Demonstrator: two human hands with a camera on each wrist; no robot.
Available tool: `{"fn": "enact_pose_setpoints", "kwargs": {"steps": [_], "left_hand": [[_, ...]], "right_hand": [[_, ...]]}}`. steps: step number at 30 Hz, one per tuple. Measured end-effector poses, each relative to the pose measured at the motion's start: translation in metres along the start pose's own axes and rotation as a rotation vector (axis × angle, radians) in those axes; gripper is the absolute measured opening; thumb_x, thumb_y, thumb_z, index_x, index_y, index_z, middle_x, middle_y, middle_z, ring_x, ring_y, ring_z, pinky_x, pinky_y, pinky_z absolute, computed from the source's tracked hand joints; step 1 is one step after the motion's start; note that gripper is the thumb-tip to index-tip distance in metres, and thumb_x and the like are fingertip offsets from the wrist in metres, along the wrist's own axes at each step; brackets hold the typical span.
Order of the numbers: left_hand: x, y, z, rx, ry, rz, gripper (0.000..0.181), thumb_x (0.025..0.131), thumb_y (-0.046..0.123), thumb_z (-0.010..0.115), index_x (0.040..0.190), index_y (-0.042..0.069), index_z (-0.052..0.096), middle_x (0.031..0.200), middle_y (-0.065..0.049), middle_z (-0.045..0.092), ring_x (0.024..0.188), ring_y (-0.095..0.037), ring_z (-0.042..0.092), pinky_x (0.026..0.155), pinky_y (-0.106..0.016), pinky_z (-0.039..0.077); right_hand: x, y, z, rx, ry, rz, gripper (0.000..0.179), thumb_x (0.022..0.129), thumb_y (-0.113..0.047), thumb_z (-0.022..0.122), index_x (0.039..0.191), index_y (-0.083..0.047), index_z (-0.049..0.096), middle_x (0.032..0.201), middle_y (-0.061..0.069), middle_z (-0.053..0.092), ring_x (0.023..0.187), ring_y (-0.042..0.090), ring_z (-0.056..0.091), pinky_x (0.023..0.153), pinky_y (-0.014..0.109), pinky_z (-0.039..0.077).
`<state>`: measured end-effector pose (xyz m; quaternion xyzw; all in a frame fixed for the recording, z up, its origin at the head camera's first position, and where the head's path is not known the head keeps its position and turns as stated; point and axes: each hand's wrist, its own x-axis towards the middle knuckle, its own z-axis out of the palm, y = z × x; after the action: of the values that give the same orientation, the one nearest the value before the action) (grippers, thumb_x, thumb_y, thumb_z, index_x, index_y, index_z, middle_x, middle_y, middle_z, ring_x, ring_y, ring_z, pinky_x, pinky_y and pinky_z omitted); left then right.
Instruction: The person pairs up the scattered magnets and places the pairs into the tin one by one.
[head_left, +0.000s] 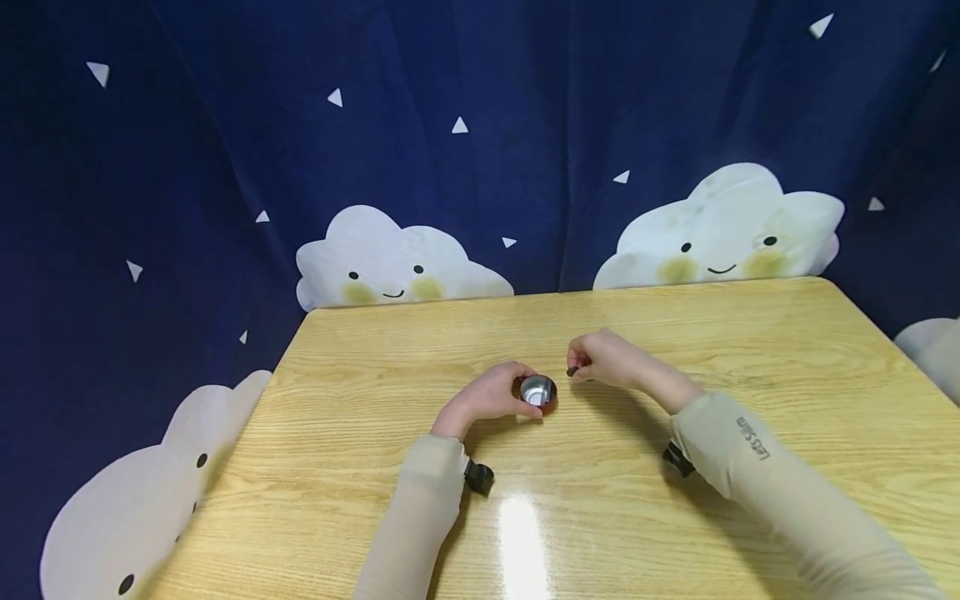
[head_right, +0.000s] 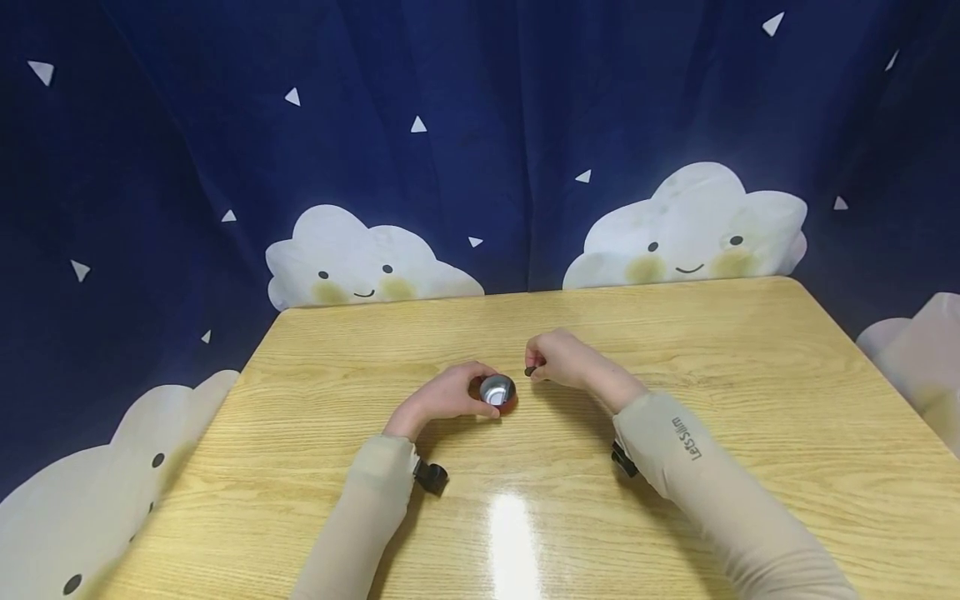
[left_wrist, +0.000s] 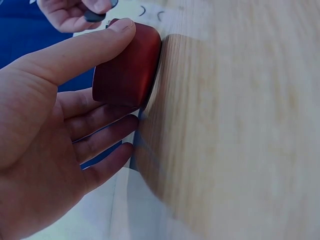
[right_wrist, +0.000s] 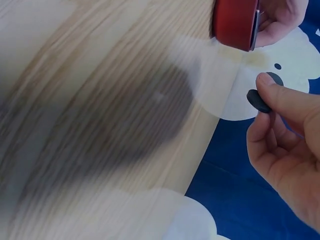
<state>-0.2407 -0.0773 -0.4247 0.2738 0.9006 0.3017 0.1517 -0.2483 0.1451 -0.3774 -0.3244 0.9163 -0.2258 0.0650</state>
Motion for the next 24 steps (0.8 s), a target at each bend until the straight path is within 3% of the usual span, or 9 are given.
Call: {"fn": "enact_pose_setpoints", "kwargs": {"steps": [17,24], "left_hand": [[0.002,-0.002,0.0,-0.026,0.005,0.029,0.047,0.07,0.034,0.078,0.108,0.014,0.061,0.097,0.007,0.06,0.086,-0.006,0.054,0.079,-0.022,0.043],[0.001,-0.002,0.0,-0.032,-0.001,0.024,0.05,0.071,0.035,0.077,0.112,0.013,0.06,0.101,0.005,0.061,0.088,-0.007,0.054,0.08,-0.022,0.043]], "right_hand": [[0.015,-0.028,0.0,-0.044,-0.006,-0.088,0.012,0.071,0.0,0.071,0.072,-0.007,0.061,0.067,0.002,0.059,0.061,0.009,0.047,0.06,0.025,0.04],[0.022,-0.035,0.006,-0.083,-0.015,-0.114,0.017,0.07,0.0,0.074,0.069,-0.01,0.061,0.067,-0.004,0.059,0.064,0.007,0.05,0.062,0.023,0.044]]}}
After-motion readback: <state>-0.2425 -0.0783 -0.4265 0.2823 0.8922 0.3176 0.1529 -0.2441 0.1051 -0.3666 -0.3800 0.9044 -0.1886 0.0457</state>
